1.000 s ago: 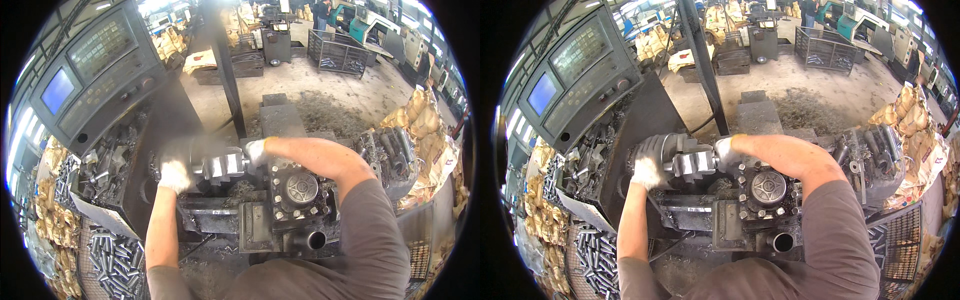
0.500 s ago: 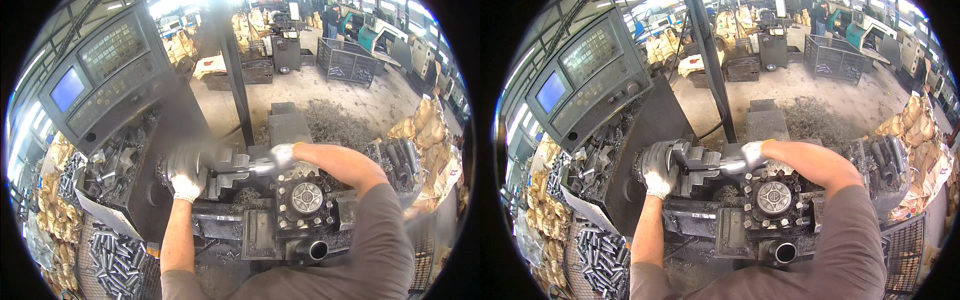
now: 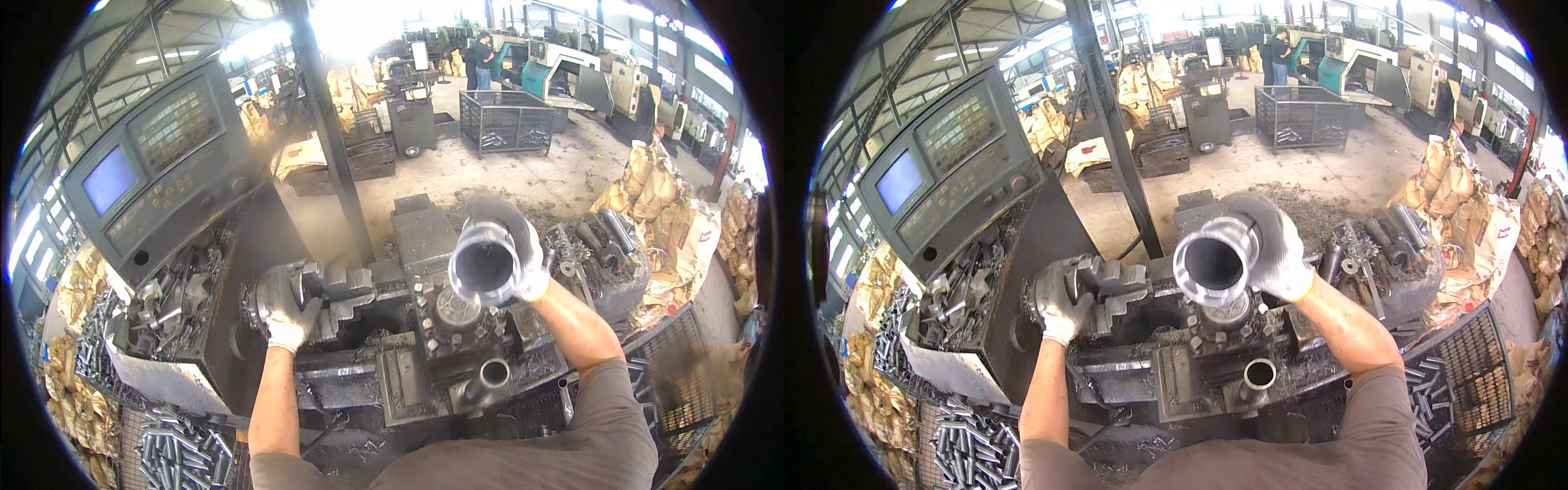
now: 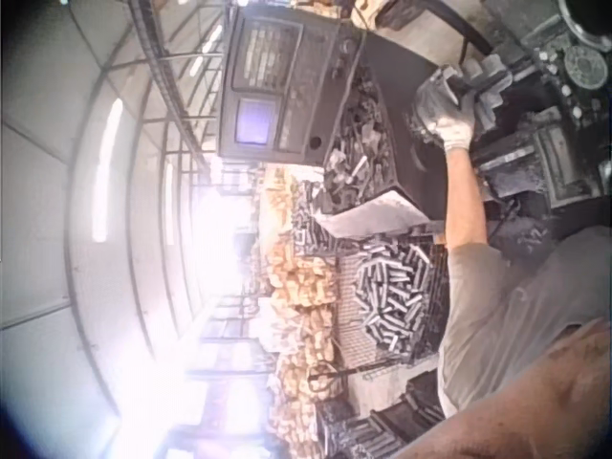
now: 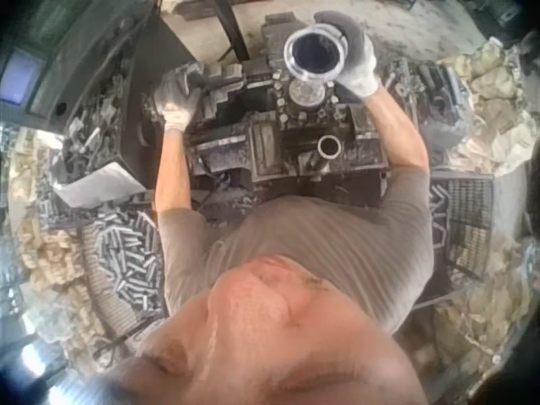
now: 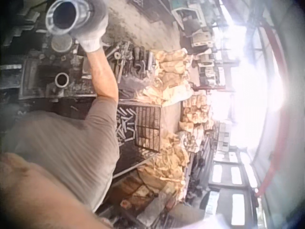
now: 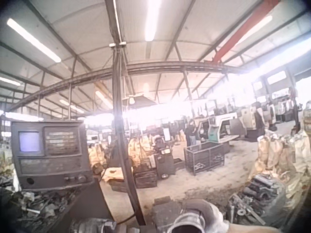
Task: The person repeatedly loads hollow metal tubes into a lathe chuck, secures them, and removes them after machining. The finished tubes are placed into a wire basket. The person wears gloves and works continuously in a factory setting.
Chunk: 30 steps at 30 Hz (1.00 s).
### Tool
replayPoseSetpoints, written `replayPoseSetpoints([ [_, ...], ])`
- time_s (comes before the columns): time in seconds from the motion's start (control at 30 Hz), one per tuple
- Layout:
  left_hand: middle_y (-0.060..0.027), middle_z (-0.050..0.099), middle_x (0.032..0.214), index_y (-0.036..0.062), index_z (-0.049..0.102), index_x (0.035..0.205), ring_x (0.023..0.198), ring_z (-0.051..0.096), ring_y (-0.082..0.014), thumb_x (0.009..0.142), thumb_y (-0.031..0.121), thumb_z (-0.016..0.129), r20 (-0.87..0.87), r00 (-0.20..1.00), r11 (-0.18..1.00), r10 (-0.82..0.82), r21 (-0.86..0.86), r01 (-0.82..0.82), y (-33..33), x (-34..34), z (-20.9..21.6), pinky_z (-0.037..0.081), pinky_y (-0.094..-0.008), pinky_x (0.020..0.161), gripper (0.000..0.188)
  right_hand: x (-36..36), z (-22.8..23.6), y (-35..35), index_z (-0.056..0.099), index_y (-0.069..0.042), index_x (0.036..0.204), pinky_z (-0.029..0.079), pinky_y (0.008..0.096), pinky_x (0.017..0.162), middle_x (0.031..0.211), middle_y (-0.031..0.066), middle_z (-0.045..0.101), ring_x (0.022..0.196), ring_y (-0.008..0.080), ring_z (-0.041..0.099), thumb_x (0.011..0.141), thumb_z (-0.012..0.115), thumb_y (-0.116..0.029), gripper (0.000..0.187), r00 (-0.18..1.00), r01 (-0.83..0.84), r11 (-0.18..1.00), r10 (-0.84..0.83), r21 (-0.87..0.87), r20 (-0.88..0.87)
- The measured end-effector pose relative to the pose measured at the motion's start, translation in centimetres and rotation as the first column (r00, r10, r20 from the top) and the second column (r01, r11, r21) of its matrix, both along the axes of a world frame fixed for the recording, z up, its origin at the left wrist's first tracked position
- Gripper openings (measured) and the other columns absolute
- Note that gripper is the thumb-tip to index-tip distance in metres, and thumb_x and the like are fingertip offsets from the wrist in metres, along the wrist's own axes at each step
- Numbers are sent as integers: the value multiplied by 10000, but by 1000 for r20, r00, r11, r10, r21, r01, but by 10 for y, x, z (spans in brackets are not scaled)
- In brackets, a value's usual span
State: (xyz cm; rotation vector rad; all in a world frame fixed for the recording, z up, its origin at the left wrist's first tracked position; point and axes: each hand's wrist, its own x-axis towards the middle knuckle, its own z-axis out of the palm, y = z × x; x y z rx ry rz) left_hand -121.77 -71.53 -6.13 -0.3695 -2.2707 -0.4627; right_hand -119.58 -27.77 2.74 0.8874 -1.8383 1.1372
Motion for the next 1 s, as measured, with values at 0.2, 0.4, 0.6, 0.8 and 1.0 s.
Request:
replayPoseSetpoints([
  [0.2, -191, 586, 1511, -21, 342, 1633, 1426, 537, -295, 843, 279, 804, 197, 558, 499, -806, 732, 463, 86, 129, -5, 495, -419, 1140, 962, 138, -31, -96, 604, -8, 1390, 620, 362, 909, 1197, 147, 773, 1029, 219, 764, 740, 1002, -274, 807, 628, -253, 954, 38, 158, 777],
  [0.4, -136, 729, 1196, -39, 614, 1358, 1054, 728, -251, 974, 250, 787, 210, 446, -67, -870, 846, -529, 110, 180, -94, 588, -376, 963, 511, 189, -156, -140, 683, -22, 1323, 605, 305, 853, 1093, 53, 755, 1023, 141, 726, 912, 892, -294, 535, -355, 217, 678, 725, -702, 590],
  [0.6, -134, 725, 1179, -23, 605, 1357, 1026, 727, -243, 952, 276, 833, 497, 509, 243, -703, 840, -485, 127, 185, -152, 616, -404, 892, 552, 206, -251, -143, 782, 29, 1019, 578, 371, 671, 839, 112, 766, 722, 182, 713, 809, 867, -549, 621, -151, -114, 992, -73, 56, 986],
  [0.8, -161, 735, 1211, 4, 628, 1331, 1115, 722, -344, 1107, 429, 588, -1, 488, -347, -873, 705, -619, 92, 192, -198, 588, -523, 975, 483, 236, -254, -32, 757, 29, 1247, 616, 419, 818, 1033, 188, 814, 938, 277, 784, 802, 866, -522, 716, 19, -325, 851, -430, 413, 902],
  [1.0, -185, 751, 1137, 11, 651, 1305, 1032, 752, -366, 1128, 604, 396, -119, 444, -419, -888, 607, -675, 85, 196, -190, 616, -531, 897, 669, 423, -216, 243, 724, -63, 1332, 623, 384, 871, 1124, 137, 805, 953, 190, 779, 856, 810, -469, 632, -322, -405, 613, -790, 678, 521],
])
